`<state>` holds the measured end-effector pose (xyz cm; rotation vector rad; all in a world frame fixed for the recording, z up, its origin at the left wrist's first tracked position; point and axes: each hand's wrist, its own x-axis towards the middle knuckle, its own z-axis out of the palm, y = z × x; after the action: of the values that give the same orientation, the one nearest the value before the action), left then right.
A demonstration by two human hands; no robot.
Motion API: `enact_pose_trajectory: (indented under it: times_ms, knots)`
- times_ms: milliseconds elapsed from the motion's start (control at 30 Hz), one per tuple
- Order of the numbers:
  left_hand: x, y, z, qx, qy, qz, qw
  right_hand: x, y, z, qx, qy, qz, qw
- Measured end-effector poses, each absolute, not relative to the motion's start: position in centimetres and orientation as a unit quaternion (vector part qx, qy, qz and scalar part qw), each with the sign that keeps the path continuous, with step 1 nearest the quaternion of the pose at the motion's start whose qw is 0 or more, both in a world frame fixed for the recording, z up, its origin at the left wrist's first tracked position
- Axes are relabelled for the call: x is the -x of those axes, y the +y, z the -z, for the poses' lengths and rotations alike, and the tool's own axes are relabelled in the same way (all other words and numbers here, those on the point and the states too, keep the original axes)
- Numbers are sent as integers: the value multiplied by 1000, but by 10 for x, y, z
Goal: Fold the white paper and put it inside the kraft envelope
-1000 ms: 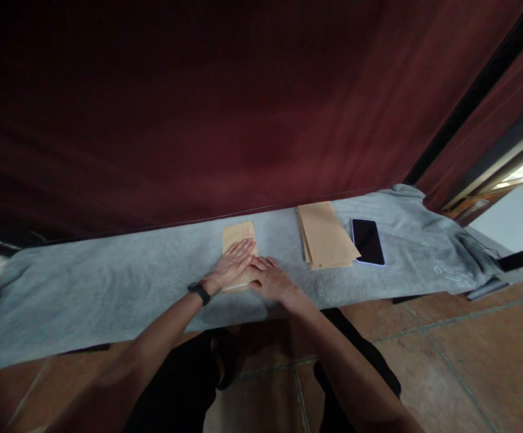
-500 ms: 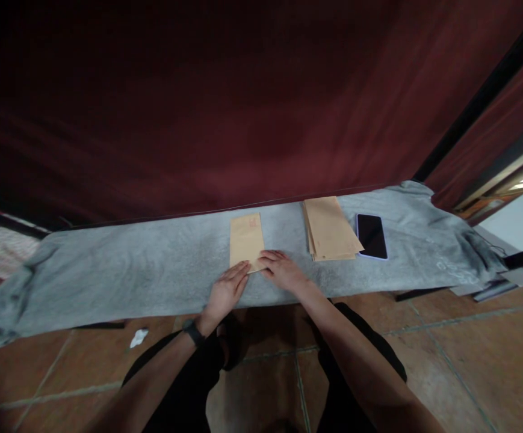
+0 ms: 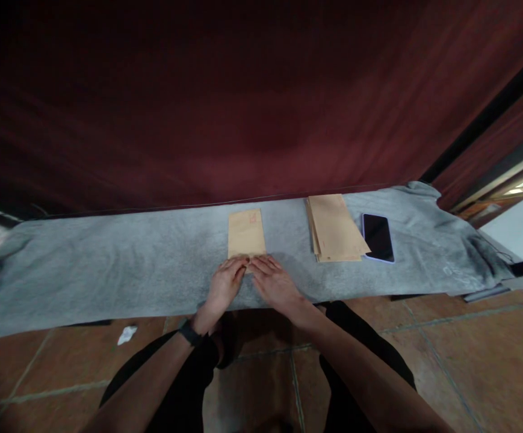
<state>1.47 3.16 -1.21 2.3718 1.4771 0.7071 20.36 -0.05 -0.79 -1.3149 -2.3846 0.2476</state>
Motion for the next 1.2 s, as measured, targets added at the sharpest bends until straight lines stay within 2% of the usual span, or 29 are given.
enact_pose_trajectory:
  times_ms: [400, 667, 1067, 1200]
  knots:
    - [-1, 30, 15, -804, 503, -279, 150, -208, -30, 24, 493, -849, -69, 177]
    - [-13, -7, 10, -864, 456, -182, 106, -211, -31, 21, 510, -838, -98, 169]
    - [-4, -12, 8, -785, 587, -190, 60, -208, -30, 12, 534, -826, -60, 170]
    - [-7, 0, 6, -762, 600, -230, 84, -199, -20, 1, 546, -821, -34, 166]
